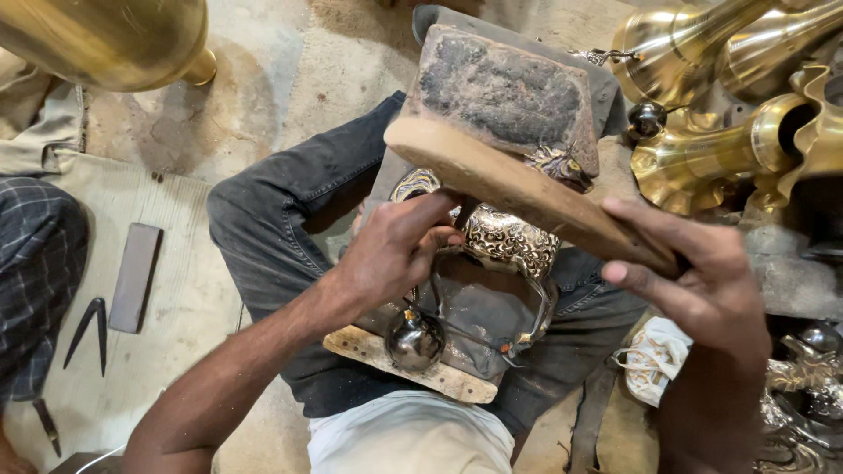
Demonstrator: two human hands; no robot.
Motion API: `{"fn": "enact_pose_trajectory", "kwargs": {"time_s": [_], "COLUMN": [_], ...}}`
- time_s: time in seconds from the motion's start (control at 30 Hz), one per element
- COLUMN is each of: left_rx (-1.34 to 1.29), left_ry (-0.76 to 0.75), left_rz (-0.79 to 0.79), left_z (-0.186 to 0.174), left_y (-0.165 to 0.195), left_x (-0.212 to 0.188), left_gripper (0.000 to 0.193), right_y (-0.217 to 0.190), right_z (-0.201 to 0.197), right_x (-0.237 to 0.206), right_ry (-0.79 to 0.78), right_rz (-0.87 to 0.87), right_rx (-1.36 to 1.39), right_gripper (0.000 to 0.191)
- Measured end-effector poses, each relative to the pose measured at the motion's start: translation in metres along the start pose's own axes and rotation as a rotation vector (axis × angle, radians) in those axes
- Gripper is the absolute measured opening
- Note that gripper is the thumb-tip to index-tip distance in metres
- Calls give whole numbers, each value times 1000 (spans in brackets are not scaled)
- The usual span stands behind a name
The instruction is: The person sits on the floor with a brass horse figurine resting on a board on their lap and files its surface with a flat file. They then rub the figurine with a wooden block and use a small tool to work the details, turning the figurine over to reach other sides.
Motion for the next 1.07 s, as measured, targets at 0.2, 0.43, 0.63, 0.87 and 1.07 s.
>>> {"fn": "enact_pose_trajectory", "kwargs": {"time_s": [0.2,0.43,0.63,0.87,1.07], "left_rx": [110,157,114,72,33], "left_ry": [59,18,48,45,73], "left_rz": [15,1,10,39,13], "left_z": [-2,-1,-6,-9,-15], "left_y": [-1,-5,-5,-3,-3], "left_x": [2,6,5,3,3], "left_gripper": [42,32,35,47,48], "right_y": [0,-24,-12,-42,-54], "right_z": [5,14,16,13,20], "right_x": [13,17,17,29,35], "right_ry": [-167,-297,-230,-130,-219], "right_rz": [-5,-144,107,-101,-126], "right_rx": [4,-82,-78,-41,-149], "right_gripper": [62,60,61,59,58]}}
Point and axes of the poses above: each hand's wrist, its own x-axis towards the middle knuckle, its own z-axis out of the palm, y = z × x, the point moved 10 cm from there along x, towards the middle knuckle, and after that the axes turned 13 degrees about -z, right-handed, at the moved point
